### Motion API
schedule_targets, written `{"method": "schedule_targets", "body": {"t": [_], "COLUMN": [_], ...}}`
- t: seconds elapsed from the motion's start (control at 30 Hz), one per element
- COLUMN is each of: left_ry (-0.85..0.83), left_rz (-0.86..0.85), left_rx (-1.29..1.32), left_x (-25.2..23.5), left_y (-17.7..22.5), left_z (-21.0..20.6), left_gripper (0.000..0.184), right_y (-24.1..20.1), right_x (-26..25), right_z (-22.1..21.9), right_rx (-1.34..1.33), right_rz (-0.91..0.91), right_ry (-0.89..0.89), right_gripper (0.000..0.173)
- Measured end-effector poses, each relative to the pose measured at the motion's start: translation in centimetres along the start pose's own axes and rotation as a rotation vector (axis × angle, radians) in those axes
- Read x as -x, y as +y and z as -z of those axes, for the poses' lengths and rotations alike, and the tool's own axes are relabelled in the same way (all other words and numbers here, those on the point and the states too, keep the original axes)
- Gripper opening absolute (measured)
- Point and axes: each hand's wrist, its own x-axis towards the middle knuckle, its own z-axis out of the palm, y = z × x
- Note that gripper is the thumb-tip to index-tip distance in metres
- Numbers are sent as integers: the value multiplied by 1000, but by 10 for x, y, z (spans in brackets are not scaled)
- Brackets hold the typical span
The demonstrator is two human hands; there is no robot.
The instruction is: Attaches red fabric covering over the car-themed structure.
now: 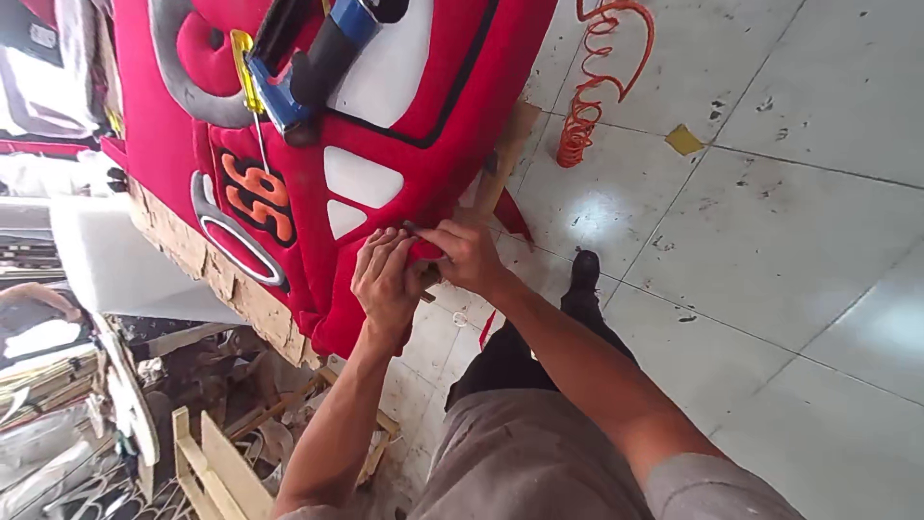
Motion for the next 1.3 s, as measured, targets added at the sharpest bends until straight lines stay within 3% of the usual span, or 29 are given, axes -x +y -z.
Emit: {"method": "schedule_targets", "body": {"t": [0.2,0.4,0.53,0.6,0.77,0.9,0.97,1.13,1.3], "left_ry": [-31,-103,-22,-121,-420,-449,-407,-413,-393], "left_rz": [-37,-130,26,55,-103,-26,-26,-5,-8], "left_rx": [98,206,247,149,30,51,39,-24,-49], "left_x": [4,1,-2,-13,-40,-46,-46,-48,-50], "left_y": [-7,-1,-14,-25,-41,-40,-39,-33,-29], "left_z": [1,1,22,32,38,24,17,14,13], "left_gripper": [23,18,28,28,31,29,27,27,24], "right_y": [-5,30,51,59,79,66,37,-31,-48], "right_x": [14,19,21,25,16,27,44,49,10], "right_z": [0,-3,-16,-17,-30,-22,-11,-30,-45], "right_rx": [-39,-59,-56,-47,-95,-312,-360,-568,-655], "right_rz": [38,-285,-332,-316,-390,-926,-1053,-962,-980], "right_ry": [65,133,153,133,102,277,292,214,307], "right_gripper": [16,21,19,19,13,30,33,31,28]}}
